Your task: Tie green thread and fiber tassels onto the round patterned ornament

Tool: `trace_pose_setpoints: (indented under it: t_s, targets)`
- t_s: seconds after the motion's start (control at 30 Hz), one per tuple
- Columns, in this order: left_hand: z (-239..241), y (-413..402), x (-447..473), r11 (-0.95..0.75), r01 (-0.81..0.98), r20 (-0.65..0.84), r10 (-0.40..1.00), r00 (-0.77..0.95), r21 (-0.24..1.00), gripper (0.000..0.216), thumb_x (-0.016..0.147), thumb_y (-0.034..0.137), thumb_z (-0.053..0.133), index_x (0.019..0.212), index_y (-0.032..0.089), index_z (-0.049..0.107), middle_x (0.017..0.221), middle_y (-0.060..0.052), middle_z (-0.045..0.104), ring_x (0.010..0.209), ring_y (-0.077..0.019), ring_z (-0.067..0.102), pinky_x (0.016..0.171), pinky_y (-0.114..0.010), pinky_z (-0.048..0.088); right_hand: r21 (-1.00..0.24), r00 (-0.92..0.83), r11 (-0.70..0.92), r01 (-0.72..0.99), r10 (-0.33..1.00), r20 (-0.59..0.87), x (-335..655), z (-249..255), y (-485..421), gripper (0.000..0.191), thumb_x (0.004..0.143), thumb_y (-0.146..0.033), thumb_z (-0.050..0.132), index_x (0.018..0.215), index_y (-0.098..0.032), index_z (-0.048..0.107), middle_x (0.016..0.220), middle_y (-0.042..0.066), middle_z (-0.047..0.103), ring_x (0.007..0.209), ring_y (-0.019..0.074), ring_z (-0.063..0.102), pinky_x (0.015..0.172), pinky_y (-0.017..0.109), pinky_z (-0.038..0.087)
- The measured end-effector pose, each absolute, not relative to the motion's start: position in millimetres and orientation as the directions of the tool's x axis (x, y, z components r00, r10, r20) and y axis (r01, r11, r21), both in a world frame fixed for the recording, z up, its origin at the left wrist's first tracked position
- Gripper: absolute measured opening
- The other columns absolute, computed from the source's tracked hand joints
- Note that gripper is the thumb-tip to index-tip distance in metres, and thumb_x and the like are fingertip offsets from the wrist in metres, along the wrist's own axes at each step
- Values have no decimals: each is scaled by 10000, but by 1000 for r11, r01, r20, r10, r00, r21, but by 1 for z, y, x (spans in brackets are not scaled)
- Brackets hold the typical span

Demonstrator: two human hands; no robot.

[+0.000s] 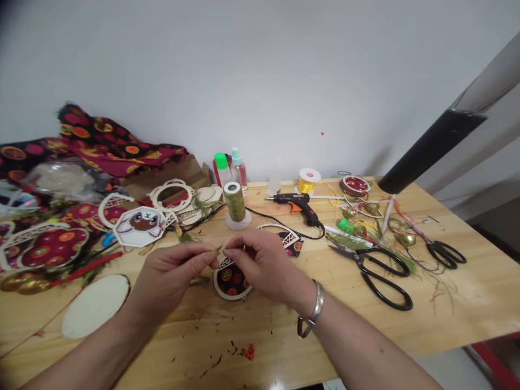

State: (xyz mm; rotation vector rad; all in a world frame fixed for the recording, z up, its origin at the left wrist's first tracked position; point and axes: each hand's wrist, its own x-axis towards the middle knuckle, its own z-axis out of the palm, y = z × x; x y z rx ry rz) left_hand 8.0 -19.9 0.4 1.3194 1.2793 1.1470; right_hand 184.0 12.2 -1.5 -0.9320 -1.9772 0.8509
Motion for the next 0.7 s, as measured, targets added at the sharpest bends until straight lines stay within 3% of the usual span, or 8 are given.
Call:
trace_pose_setpoints:
  t_s: [0.2, 0.7]
  targets:
    - [-1, -19, 7, 2, 189, 9, 998, -56, 982, 75, 721, 219, 653, 706, 204, 725, 638, 29, 709, 624, -113, 618, 621, -175, 487, -855, -464, 440, 277, 840, 282, 180, -4, 5, 109, 822, -182, 543, 817, -192, 651, 701, -8, 668, 603, 99, 569, 568, 201, 442]
    - [1, -20, 11, -12, 213, 42, 990, -136, 977, 64, 680, 227, 674, 686, 197, 731, 635, 23, 722, 596, -120, 626, 599, -180, 497, -777, -514, 567, 274, 769, 380, 178, -3, 2, 138, 843, -186, 530, 814, -177, 664, 701, -4, 669, 603, 81, 578, 589, 178, 426]
